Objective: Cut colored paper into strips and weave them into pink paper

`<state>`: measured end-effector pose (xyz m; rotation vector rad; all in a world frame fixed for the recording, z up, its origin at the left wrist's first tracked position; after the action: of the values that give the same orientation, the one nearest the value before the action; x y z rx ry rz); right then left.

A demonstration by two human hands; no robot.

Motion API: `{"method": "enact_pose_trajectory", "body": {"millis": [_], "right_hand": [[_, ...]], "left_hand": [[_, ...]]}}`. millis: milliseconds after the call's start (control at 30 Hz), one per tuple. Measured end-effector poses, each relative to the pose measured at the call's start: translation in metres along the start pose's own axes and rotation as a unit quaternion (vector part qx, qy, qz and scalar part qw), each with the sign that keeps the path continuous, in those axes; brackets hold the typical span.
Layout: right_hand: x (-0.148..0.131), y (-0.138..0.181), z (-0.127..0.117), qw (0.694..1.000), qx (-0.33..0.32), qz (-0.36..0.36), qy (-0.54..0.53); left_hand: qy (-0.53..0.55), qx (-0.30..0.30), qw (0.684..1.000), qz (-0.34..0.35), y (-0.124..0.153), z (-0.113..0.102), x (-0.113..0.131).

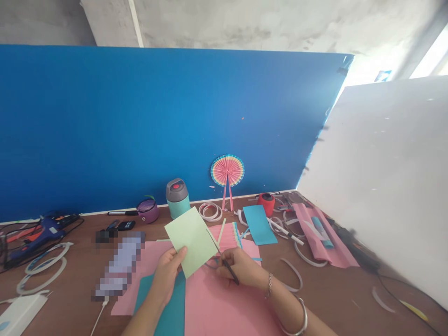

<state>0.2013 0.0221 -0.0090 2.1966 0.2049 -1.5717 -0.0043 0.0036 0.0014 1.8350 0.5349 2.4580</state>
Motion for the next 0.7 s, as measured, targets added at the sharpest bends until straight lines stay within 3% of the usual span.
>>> {"method": "enact_pose_trajectory", "body": {"millis": [433, 700], "right_hand": [[0.0043, -0.0023, 0.0013, 0.999, -0.008, 0.008, -0.039], [0.0015, -0.0014, -0.0010, 1.000, 0.000, -0.011, -0.005]], "left_hand": [[-0.017, -0.013, 1.000, 0.003, 0.0006, 0.0010, -0.0013], [-0.017, -0.021, 1.000, 0.003, 0.0000, 0.0002, -0.0017]]}}
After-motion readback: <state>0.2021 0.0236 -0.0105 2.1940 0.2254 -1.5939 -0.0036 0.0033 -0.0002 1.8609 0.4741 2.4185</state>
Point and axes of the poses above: each hand's wrist, its own y-axis away from the middle knuckle, its own z-axis out of the palm, x = y × z, the point moved 1 cm from there along -y, towards the middle knuckle, and after that the axes turned 7 degrees about x, right-handed, at the moved point
